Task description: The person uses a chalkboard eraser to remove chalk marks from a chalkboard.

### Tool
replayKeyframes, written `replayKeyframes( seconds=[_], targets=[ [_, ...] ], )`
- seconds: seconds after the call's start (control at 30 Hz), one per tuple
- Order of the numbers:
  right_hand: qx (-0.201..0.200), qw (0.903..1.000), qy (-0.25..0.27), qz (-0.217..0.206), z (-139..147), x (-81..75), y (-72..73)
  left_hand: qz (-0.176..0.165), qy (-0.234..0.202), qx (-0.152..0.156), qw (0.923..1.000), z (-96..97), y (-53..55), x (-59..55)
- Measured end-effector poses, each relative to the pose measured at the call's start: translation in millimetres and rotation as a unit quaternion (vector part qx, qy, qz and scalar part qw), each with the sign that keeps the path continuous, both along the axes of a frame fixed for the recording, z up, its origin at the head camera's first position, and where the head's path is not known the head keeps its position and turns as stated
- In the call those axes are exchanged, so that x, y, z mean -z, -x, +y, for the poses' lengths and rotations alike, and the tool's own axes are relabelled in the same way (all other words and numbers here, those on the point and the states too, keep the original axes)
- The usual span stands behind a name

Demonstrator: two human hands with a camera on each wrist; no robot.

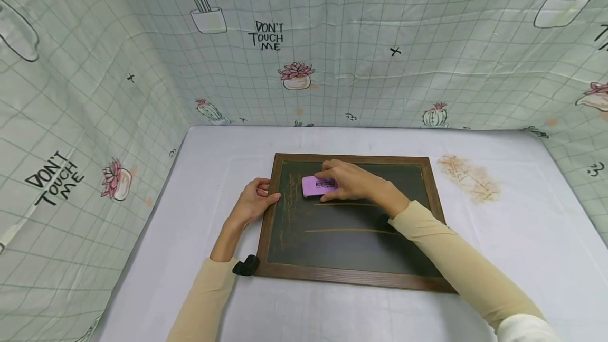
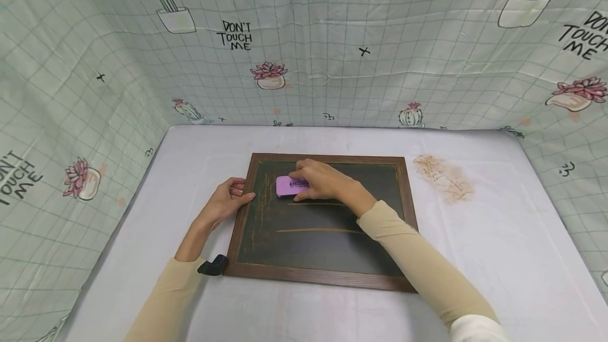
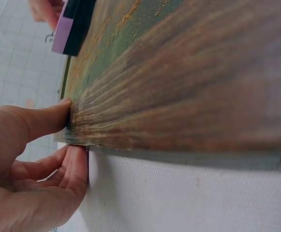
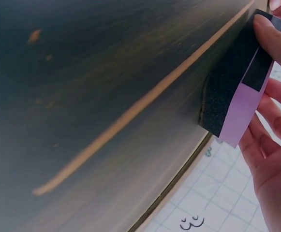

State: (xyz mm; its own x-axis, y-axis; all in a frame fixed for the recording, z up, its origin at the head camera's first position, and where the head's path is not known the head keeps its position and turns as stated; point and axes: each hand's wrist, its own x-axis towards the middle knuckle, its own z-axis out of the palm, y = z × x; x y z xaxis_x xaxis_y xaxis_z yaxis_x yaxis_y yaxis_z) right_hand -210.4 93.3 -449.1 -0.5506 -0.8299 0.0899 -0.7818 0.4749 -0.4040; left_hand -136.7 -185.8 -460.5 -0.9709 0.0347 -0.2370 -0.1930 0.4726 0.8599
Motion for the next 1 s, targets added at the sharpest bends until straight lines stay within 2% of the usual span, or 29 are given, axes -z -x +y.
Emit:
replayKeyframes(
  seconds=[0.73, 0.93, 1.0],
  targets=[
    [0.019, 0.9997, 0.0, -0.013, 26, -0.8, -2.9, -0.007, -0.003, 0.0, 1.0, 0.4, -0.4, 1.1],
    [0.021, 0.9997, 0.003, -0.012, 34, -0.8, -3.1, -0.002, -0.002, 0.001, 1.0, 0.1, 0.1, 1.6],
    [0.022, 0.9996, 0.004, -0.015, 37, -0.9, -3.0, 0.011, 0.002, 0.003, 0.9999, -0.6, -0.7, 2.9]
  ],
)
